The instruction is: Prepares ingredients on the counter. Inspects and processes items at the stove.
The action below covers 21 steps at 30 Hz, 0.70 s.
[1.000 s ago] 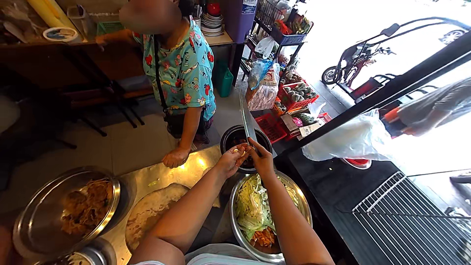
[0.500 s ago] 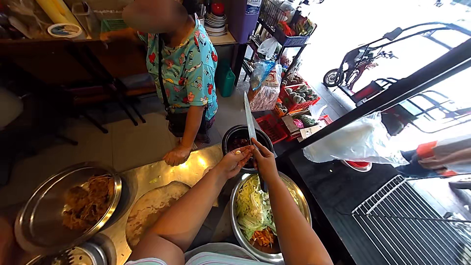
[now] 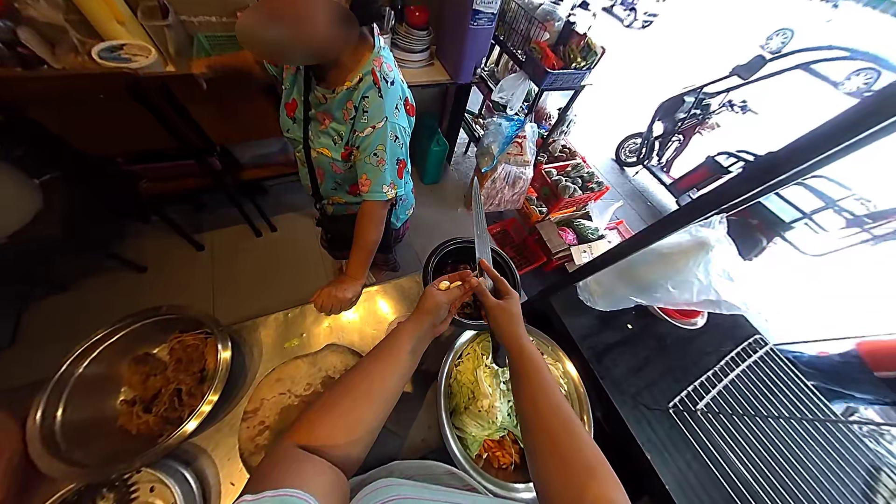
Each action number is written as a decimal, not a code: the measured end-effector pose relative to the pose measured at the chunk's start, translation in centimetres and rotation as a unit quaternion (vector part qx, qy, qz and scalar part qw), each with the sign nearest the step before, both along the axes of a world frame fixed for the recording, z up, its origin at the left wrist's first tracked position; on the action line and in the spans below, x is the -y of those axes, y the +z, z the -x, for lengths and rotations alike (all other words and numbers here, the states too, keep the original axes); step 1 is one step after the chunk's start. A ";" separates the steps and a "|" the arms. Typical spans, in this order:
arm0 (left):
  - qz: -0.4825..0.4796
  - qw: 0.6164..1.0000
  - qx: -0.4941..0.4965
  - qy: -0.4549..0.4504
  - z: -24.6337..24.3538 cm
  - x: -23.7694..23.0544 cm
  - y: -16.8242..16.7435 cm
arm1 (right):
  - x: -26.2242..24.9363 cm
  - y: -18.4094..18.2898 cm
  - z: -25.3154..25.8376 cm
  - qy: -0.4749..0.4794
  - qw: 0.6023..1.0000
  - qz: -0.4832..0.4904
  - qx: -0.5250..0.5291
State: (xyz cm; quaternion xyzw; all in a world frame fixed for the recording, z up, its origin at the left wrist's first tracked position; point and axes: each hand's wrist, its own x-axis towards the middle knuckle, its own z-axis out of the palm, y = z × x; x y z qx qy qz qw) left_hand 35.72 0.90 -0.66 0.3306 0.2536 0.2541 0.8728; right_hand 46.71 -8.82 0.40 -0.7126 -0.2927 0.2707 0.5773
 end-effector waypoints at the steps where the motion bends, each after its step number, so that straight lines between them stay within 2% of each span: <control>1: -0.010 1.000 -0.002 0.006 0.0 0.1 -0.1 | -0.1 -0.1 0.1 -0.005 1.000 0.006 0.003; 7: -0.036 0.999 0.000 0.028 0.2 0.4 -0.1 | -0.5 -0.1 0.8 -0.009 1.000 0.002 -0.007; 13: -0.048 0.998 -0.007 0.030 0.1 0.2 -0.3 | -0.6 0.1 1.4 -0.009 0.997 -0.025 -0.072; 21: -0.149 0.987 -0.036 0.052 -0.3 0.0 -1.3 | -0.7 0.2 1.6 -0.011 0.983 -0.041 -0.178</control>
